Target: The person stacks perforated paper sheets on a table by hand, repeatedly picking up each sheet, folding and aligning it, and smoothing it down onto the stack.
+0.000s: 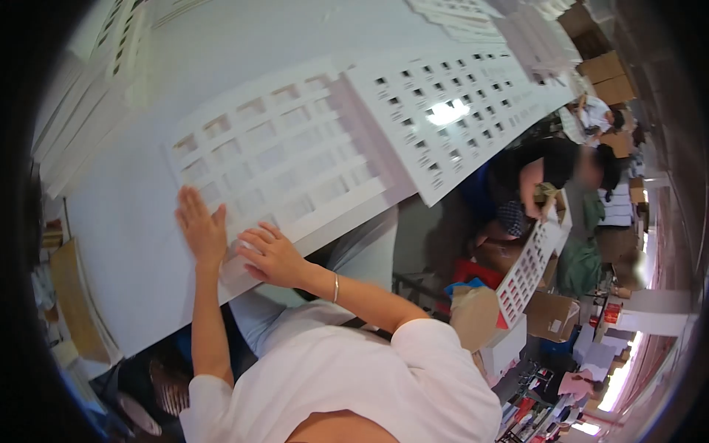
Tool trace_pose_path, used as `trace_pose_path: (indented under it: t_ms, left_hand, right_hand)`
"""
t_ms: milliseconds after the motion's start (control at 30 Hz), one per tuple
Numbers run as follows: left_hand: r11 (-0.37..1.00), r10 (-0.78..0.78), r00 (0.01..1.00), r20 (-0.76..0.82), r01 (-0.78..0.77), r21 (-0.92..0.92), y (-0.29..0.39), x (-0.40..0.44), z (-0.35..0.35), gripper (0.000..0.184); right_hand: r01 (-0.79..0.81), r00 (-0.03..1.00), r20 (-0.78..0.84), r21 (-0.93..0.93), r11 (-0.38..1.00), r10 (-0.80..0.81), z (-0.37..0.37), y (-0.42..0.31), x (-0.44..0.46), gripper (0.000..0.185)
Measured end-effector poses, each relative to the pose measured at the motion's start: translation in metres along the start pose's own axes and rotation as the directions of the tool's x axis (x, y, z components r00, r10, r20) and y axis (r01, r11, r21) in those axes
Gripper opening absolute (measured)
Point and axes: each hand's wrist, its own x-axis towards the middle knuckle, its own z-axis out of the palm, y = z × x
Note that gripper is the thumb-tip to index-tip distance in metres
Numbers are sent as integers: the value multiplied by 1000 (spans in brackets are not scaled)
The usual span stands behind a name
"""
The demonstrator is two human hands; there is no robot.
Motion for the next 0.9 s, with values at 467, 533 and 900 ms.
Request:
trace_pose_path:
  t_ms: [467, 533, 900]
  left_hand:
    - [999, -8, 1000, -30, 7, -40, -1, -2, -2, 77]
    - [999, -4, 1000, -21, 3, -41, 1, 1, -4, 77]
    - [998, -1, 1000, 26, 3, -63, -5, 0, 2, 81]
  right_hand:
    - [-476, 876, -396, -802, 361, 274, -178, 175, -60, 16]
    - [-501, 865, -432, -764, 407, 255, -186, 174, -56, 9]
    - [-668, 739, -586, -705, 240, 333, -250, 164, -32, 21]
